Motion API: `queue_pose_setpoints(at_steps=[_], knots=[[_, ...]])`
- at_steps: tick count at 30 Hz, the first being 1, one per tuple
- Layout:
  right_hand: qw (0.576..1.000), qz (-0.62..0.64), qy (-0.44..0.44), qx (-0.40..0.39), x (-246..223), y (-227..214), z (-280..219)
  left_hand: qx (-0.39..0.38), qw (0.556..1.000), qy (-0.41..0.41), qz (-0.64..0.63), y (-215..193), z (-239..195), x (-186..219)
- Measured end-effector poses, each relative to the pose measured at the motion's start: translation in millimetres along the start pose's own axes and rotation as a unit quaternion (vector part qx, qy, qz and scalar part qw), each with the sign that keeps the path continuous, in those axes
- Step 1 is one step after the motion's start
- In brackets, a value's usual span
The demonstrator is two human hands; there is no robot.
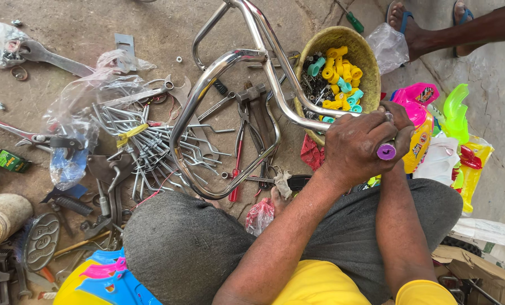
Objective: The person assembles a child's tricycle by attaching a pink wheel to the metal frame using a bolt and nut. They then attach a second pink wheel to the other side of the frame, securing it with a bolt and nut.
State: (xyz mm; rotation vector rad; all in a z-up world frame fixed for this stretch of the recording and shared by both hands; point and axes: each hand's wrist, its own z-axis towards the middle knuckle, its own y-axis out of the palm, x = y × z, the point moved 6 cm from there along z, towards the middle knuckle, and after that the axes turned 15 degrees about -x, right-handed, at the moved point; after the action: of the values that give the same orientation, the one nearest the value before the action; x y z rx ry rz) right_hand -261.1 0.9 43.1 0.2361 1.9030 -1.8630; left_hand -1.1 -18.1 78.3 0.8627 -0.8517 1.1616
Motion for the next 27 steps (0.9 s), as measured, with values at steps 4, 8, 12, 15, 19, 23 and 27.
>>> queue_pose_setpoints(at_steps=[4,8,12,15,19,23,27], knots=[[0.998,-0.022,-0.055,0.005,4.6,0.3,-2.2,-0.008,1.000,0.001,0.002,0.1,0.5,0.5],[1.000,0.015,0.018,0.017,22.2,0.7,-3.0,0.001,1.000,0.005,-0.002,-1.6,0.6,1.0],[0.999,0.015,0.023,0.018,16.0,-0.2,-4.3,-0.001,1.000,0.005,0.001,-1.6,1.1,1.7],[1.000,0.013,0.015,0.016,2.4,0.9,1.0,0.000,1.000,0.008,0.001,-2.8,2.2,1.3],[0.999,-0.022,0.047,0.001,-15.0,-1.5,9.2,-0.006,1.000,0.010,-0.011,-1.6,1.1,1.1],[0.999,-0.014,0.049,0.006,-32.8,-2.0,13.6,-0.012,1.000,0.005,-0.016,0.0,0.8,-0.1],[1.000,0.014,0.023,0.009,-44.9,-0.2,16.7,-0.007,1.000,-0.007,-0.012,0.9,2.6,-1.1]])
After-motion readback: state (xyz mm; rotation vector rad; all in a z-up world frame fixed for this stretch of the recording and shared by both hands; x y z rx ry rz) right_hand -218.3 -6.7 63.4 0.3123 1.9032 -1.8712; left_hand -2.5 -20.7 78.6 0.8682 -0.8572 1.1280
